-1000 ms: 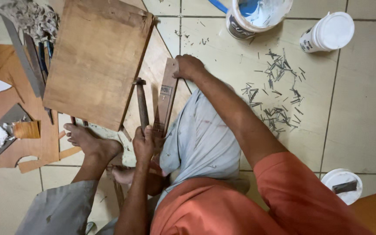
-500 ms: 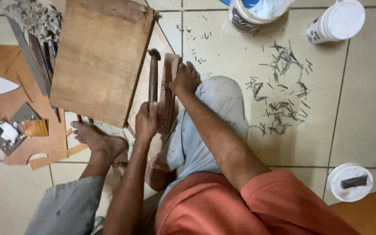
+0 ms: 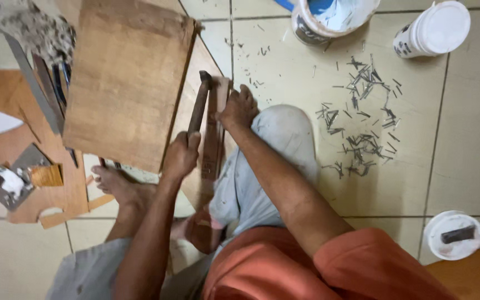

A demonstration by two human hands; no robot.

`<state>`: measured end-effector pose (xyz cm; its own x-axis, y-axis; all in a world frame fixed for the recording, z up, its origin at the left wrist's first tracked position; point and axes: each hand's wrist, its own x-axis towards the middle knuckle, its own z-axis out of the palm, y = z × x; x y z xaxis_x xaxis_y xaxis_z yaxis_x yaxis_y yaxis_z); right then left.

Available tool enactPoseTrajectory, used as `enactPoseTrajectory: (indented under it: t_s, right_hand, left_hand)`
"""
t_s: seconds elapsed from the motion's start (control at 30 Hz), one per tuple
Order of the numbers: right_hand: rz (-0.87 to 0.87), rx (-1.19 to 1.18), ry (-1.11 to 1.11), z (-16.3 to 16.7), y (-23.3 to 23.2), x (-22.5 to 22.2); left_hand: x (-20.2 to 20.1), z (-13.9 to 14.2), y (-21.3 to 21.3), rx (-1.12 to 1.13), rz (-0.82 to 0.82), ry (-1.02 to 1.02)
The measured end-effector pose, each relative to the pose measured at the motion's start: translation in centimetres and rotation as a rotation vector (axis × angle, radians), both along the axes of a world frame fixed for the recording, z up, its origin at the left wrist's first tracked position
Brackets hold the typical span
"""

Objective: The person sits on the floor and hammers nails into a rectangular wooden board. They repeatedly pick up nails from a pile on the floor, position them on the wood, and strike them with a hammer. The person occasionally adjusts the board's position to continue nailing along its edges.

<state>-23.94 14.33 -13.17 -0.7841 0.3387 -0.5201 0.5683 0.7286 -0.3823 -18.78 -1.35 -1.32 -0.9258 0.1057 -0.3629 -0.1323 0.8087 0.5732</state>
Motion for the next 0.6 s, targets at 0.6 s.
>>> enactPoseTrajectory:
  t_s: [0.6]
  right_hand:
    - [-0.002,-0.085,-0.071,1.6,0.3,0.2]
  left_hand:
    - [4.0,-0.3,-3.2,0.144,0.137,0.064]
